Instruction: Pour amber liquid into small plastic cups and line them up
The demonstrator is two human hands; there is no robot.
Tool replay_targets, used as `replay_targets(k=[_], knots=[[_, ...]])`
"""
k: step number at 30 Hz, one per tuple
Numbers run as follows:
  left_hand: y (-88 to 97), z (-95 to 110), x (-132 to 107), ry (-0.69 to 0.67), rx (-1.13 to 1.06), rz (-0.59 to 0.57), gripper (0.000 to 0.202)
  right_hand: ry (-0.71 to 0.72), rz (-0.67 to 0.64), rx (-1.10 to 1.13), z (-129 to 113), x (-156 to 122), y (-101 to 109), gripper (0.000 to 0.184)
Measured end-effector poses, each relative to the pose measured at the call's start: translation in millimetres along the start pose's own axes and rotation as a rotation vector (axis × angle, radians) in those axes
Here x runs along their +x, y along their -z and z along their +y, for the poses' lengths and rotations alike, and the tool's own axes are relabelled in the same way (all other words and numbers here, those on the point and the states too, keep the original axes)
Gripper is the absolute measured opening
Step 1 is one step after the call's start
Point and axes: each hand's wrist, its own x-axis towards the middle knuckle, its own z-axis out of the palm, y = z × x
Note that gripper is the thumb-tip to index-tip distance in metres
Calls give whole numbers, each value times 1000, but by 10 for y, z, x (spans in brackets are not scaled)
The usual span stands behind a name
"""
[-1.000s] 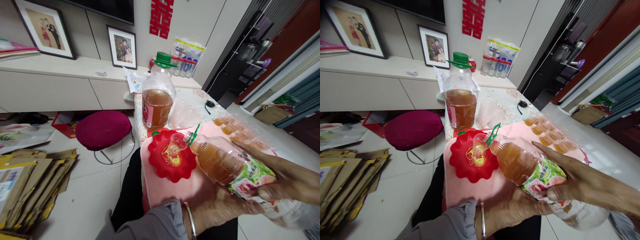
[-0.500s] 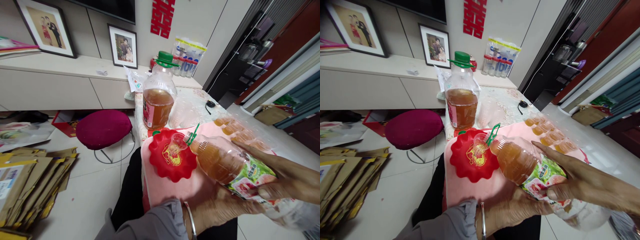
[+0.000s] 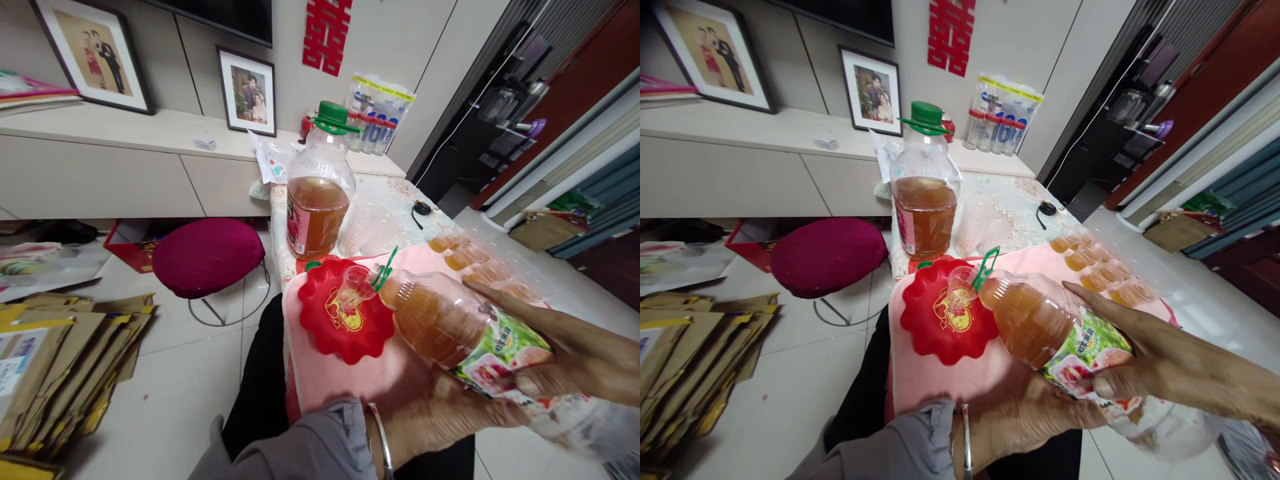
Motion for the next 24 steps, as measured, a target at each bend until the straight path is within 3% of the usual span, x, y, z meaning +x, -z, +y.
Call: replay_targets(k=[3,6,12,15,20,24], knots=[[2,28,32,-27,-25,-34,118,8,6,-5,-8,5,15,123],[-5,8,47,-10,-42,18,116,-27,37,-35,-53,-12,3,116],[43,-108,14,25,-63,5,111,-172,38,32,-140,-41,-29,115],[60,-107,-5,38,-49,-3,107,-170,14,21,-154,-36,-31,121],[69,-96,19,27,-53,-28,116,-241,-2,108,-73,-58,-55,126],[82,-115,11,26,-44,-25,110,-230,5,101,21,-75,-59,125]])
